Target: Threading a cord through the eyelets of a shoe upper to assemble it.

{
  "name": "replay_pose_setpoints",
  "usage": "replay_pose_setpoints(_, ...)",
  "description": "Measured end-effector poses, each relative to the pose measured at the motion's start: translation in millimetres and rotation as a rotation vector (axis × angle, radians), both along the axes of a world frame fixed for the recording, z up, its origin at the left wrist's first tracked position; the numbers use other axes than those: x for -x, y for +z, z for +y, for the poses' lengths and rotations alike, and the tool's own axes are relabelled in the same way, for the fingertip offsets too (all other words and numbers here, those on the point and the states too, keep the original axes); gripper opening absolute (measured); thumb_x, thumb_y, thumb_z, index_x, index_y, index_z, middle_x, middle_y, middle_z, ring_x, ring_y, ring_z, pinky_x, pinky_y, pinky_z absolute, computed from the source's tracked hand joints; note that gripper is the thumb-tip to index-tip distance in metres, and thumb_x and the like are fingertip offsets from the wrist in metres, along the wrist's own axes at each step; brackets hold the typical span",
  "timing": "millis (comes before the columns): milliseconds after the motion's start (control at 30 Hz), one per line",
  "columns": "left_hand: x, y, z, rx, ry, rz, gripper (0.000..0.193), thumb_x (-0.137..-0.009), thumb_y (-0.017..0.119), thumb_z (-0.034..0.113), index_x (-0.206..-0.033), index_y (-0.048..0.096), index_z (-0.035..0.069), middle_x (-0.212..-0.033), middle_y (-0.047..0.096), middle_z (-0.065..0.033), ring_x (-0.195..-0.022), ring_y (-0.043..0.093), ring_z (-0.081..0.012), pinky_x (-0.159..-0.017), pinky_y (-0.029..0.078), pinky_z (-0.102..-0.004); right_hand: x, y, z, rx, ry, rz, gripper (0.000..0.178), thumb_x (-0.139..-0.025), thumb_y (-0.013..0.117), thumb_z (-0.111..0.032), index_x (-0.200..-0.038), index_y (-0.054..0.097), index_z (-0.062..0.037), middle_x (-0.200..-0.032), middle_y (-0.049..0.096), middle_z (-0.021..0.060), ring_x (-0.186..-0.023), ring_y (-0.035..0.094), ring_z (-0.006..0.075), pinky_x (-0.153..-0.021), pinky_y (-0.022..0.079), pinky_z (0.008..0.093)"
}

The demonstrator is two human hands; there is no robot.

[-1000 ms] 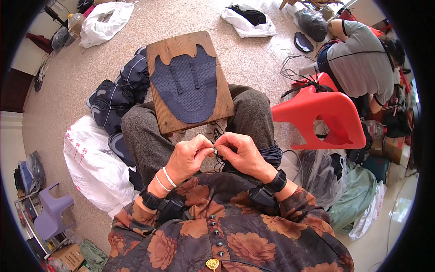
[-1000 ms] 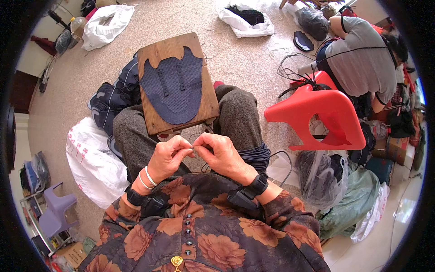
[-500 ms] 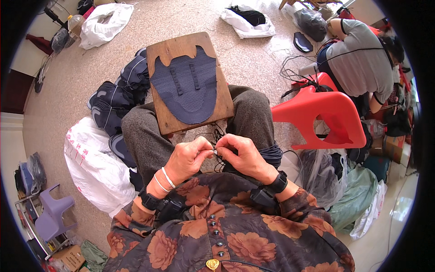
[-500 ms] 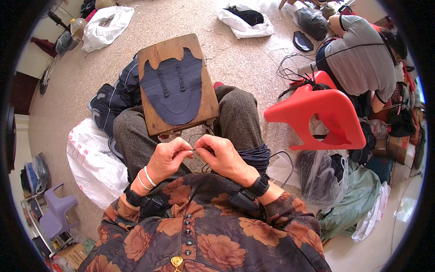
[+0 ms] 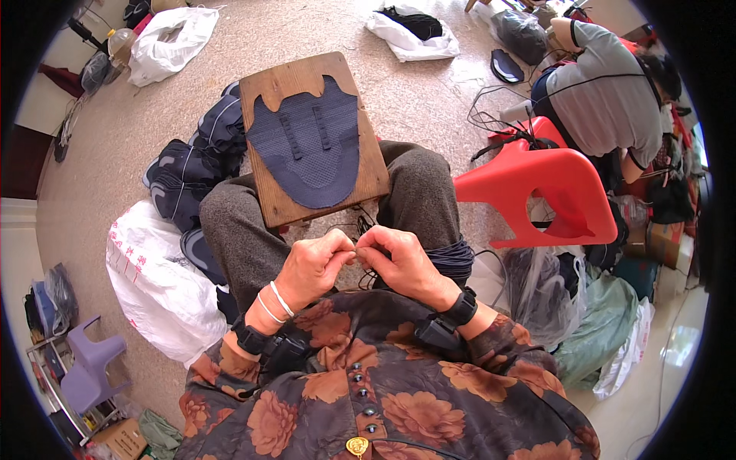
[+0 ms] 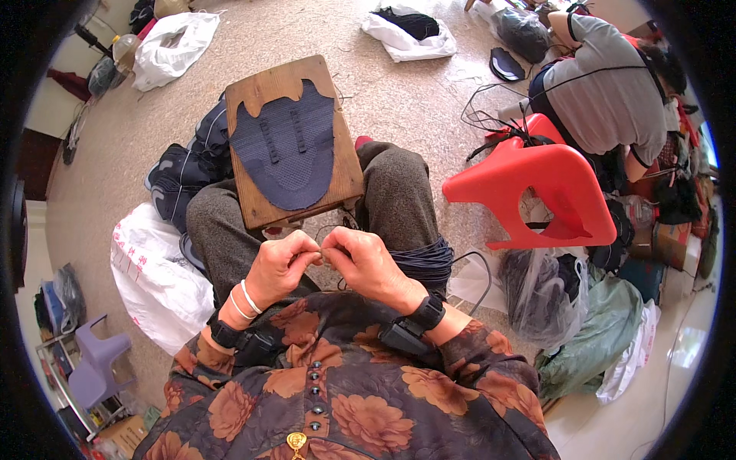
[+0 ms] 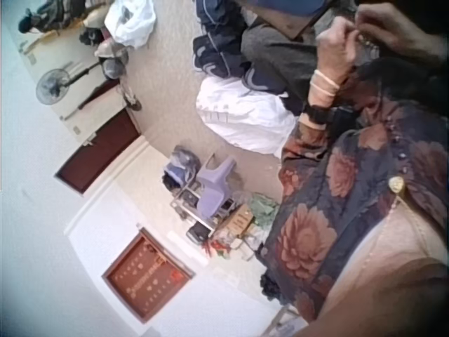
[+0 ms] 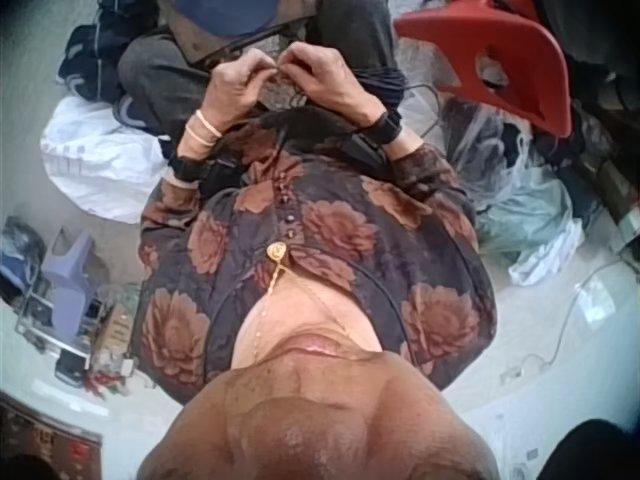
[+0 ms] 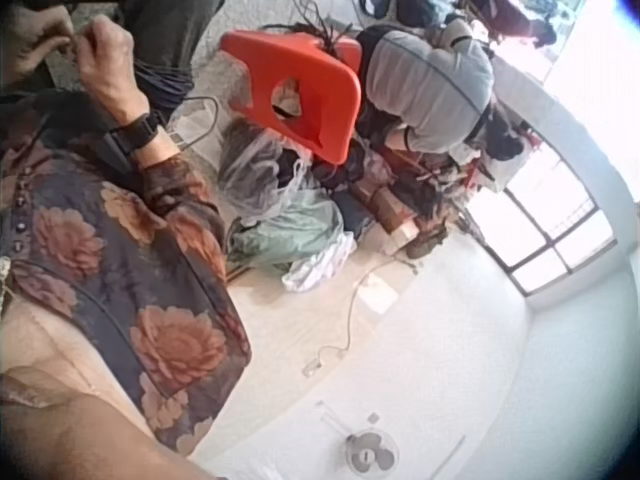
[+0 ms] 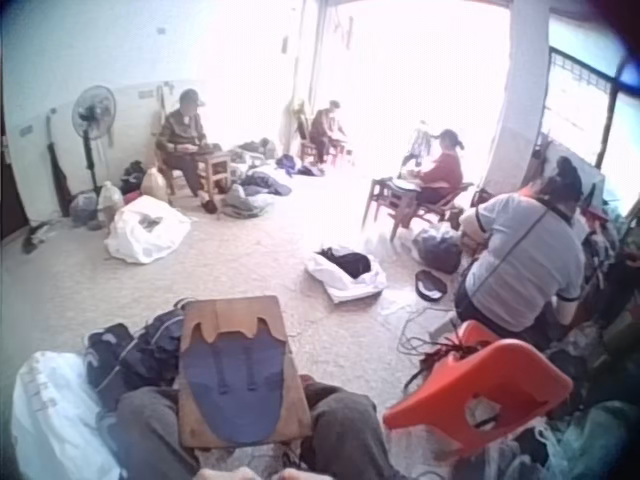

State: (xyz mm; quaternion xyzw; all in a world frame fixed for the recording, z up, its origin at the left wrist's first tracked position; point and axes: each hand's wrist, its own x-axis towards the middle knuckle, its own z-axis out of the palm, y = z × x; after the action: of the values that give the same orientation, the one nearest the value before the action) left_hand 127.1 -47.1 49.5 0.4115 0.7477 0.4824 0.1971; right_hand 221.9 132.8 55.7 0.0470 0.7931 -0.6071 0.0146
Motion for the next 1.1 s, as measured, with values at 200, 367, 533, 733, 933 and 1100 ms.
replay_pose_setpoints(200,3,-3,-4,0.008,0.007,-0.078,0.009,-0.089,0.066,-0.003,-0.094,0.059,0.0,-0.079,0.07,-0.0115,-0.075,0.074,-0.0219,-0.064,0.055,-0.0284,-4,-6,8,-0.076,0.026,0.009,0.004,-0.096,0.06,-0.002,-0.098,0.062,0.0012,-0.08,0.066,0.0044,-0.073,0.062,0.0087,-0.065,0.051,0.0255)
replay_pose_setpoints(367,4,0,-4,0.011,-0.04,-0.033,0.01,-0.089,0.067,-0.003,-0.095,0.06,-0.001,-0.08,0.07,-0.0127,-0.076,0.074,-0.0226,-0.064,0.055,-0.0289,-4,-1,5,-0.012,0.025,-0.005,0.005,-0.094,0.061,-0.003,-0.096,0.058,0.0009,-0.08,0.064,0.0145,-0.073,0.065,0.0237,-0.066,0.051,0.035)
replay_pose_setpoints(533,3,-1,-4,-0.01,-0.037,-0.044,0.009,-0.089,0.067,-0.002,-0.095,0.061,-0.001,-0.08,0.07,-0.0133,-0.077,0.074,-0.023,-0.064,0.055,-0.0292,-5,2,4,0.02,0.048,-0.023,0.005,-0.096,0.059,-0.003,-0.099,0.057,0.0007,-0.081,0.066,0.0139,-0.076,0.067,0.0228,-0.067,0.051,0.0351)
replay_pose_setpoints(733,2,1,-3,0.0,-0.045,-0.078,0.007,-0.089,0.068,-0.003,-0.093,0.062,-0.001,-0.079,0.071,-0.0132,-0.076,0.074,-0.0228,-0.064,0.055,-0.0296,-8,0,5,0.047,0.054,-0.085,0.006,-0.096,0.059,-0.004,-0.1,0.058,0.0012,-0.083,0.067,0.0139,-0.078,0.067,0.0197,-0.068,0.052,0.0337)
replay_pose_setpoints(933,4,-1,-3,0.004,-0.073,-0.069,0.007,-0.089,0.067,-0.003,-0.093,0.062,-0.001,-0.079,0.071,-0.0129,-0.075,0.074,-0.0223,-0.064,0.055,-0.0301,-8,-4,4,0.074,0.069,-0.09,0.006,-0.096,0.058,-0.004,-0.099,0.058,0.0018,-0.084,0.068,0.014,-0.078,0.068,0.0195,-0.068,0.052,0.033)
replay_pose_setpoints(1100,5,4,-1,-0.078,-0.044,-0.057,0.005,-0.091,0.066,-0.001,-0.094,0.062,-0.001,-0.073,0.069,-0.0085,-0.069,0.071,-0.0181,-0.061,0.054,-0.0285,-9,-9,2,0.126,-0.007,-0.013,0.005,-0.098,0.056,-0.003,-0.097,0.058,0.0017,-0.082,0.066,0.0121,-0.078,0.067,0.0175,-0.071,0.053,0.0321)
